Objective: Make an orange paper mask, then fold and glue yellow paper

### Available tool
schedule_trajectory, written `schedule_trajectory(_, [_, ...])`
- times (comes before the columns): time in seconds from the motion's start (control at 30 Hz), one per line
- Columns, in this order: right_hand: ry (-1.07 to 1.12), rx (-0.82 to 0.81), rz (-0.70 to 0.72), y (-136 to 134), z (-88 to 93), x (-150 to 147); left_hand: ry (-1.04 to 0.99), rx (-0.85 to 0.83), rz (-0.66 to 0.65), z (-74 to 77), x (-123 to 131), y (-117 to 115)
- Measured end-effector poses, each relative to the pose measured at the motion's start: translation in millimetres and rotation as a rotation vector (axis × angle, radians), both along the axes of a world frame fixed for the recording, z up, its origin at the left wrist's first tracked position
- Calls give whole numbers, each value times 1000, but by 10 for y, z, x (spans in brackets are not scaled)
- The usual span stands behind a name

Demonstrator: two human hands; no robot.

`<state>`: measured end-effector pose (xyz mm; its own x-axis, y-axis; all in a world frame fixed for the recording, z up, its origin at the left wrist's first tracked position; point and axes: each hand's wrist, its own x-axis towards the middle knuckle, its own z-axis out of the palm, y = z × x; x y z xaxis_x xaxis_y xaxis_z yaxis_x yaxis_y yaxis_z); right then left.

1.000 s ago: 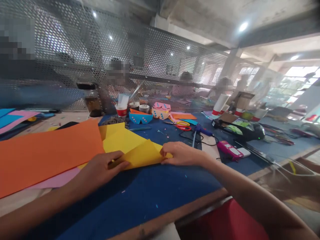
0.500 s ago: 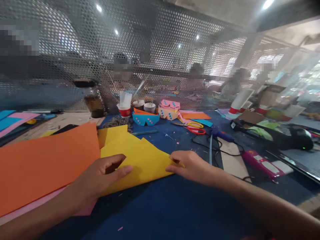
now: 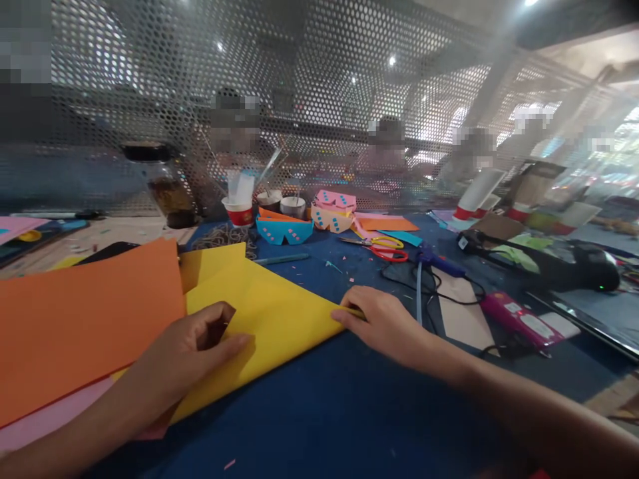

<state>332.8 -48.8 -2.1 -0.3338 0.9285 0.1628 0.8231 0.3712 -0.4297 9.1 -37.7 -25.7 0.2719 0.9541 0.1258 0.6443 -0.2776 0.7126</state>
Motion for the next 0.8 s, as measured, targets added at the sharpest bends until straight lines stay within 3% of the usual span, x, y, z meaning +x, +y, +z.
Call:
schedule_trajectory(0.17, [-41,-4,-73,-7,-3,27,-213,-94,44,-111,13,94])
schedule_trajectory(0.33, [-75,-32,-97,-10,13,36,-244,-102,55,-235,-23,194])
schedule_trajectory(0.6, [-105,7,-86,0,-24,36,99,81,-94,6,30,139])
schedule_trajectory(0.8, [-92,-4,-86,9,-12,66,143,132,-100,-63,3,257])
